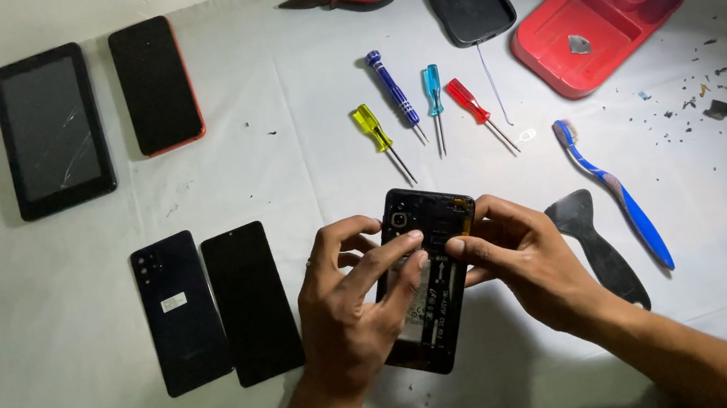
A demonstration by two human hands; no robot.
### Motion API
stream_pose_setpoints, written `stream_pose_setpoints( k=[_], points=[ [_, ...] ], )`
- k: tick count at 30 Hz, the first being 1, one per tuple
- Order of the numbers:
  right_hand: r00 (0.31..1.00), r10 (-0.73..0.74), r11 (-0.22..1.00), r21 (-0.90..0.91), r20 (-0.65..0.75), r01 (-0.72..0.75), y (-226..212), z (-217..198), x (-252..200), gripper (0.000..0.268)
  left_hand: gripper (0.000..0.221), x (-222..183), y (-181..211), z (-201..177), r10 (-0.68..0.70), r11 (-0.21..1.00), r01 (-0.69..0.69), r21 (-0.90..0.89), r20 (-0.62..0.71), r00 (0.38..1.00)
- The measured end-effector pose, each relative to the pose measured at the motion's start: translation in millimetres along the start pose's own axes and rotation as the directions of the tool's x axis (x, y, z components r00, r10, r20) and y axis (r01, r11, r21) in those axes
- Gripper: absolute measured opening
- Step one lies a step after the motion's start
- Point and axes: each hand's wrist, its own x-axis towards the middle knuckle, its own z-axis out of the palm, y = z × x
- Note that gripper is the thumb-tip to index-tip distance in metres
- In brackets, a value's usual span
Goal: Disassembling and reassembling a smartphone using a precision screwdriver and other repair tools.
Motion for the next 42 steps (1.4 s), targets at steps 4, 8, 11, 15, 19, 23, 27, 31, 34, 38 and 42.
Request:
stream_pose_setpoints(
  k=[4,8,11,15,19,23,27,31,34,38,42],
  points=[
    [1.000,-0.024,0.998,-0.065,-0.006,0.024,0,1,0,0.024,0.018,1,-4,-2,0.137,0.983,-0.136,0.122,0.001,0.991],
    [0.999,-0.045,0.993,-0.112,-0.003,0.044,0,4,-1,0.027,0.013,6,-2,-4,0.355,0.861,-0.374,0.344,0.119,0.927],
    [0.999,-0.035,0.992,-0.122,-0.014,0.033,0,6,-1,0.027,0.009,7,2,-6,0.376,0.805,-0.417,0.422,0.181,0.909],
    [0.998,-0.054,0.989,-0.142,-0.015,0.052,2,0,3,0.027,0.009,9,-11,-5,0.358,0.813,-0.410,0.413,0.201,0.912],
    [0.956,-0.219,0.972,-0.128,-0.195,0.196,0,-21,14,0.012,0.007,8,-19,-17,0.213,0.972,-0.219,0.085,0.079,0.974],
    [0.911,-0.275,0.955,0.023,-0.306,0.296,-27,-41,12,0.013,0.005,8,-12,-31,0.110,0.993,-0.114,-0.016,0.426,0.898],
    [0.874,-0.371,0.920,0.004,-0.314,0.392,-30,-58,14,0.015,0.003,2,-19,-22,0.135,0.989,-0.143,-0.025,0.528,0.838],
    [0.849,-0.390,0.908,0.006,-0.357,0.419,-32,-63,11,0.014,0.006,-1,-21,-23,0.131,0.984,-0.174,0.025,0.559,0.819],
    [0.845,-0.410,0.901,-0.008,-0.342,0.433,-34,-67,6,0.015,0.021,-7,-7,-43,0.083,0.962,-0.204,0.182,0.519,0.851],
    [0.834,-0.403,0.907,-0.040,-0.377,0.420,-33,-77,4,0.018,0.054,-66,28,-61,-0.067,0.780,-0.231,0.582,0.445,0.893],
    [0.869,-0.290,0.956,-0.086,-0.400,0.279,-25,-94,9,0.022,0.053,-144,50,-44,-0.064,0.757,-0.189,0.626,0.358,0.931]
  ],
)
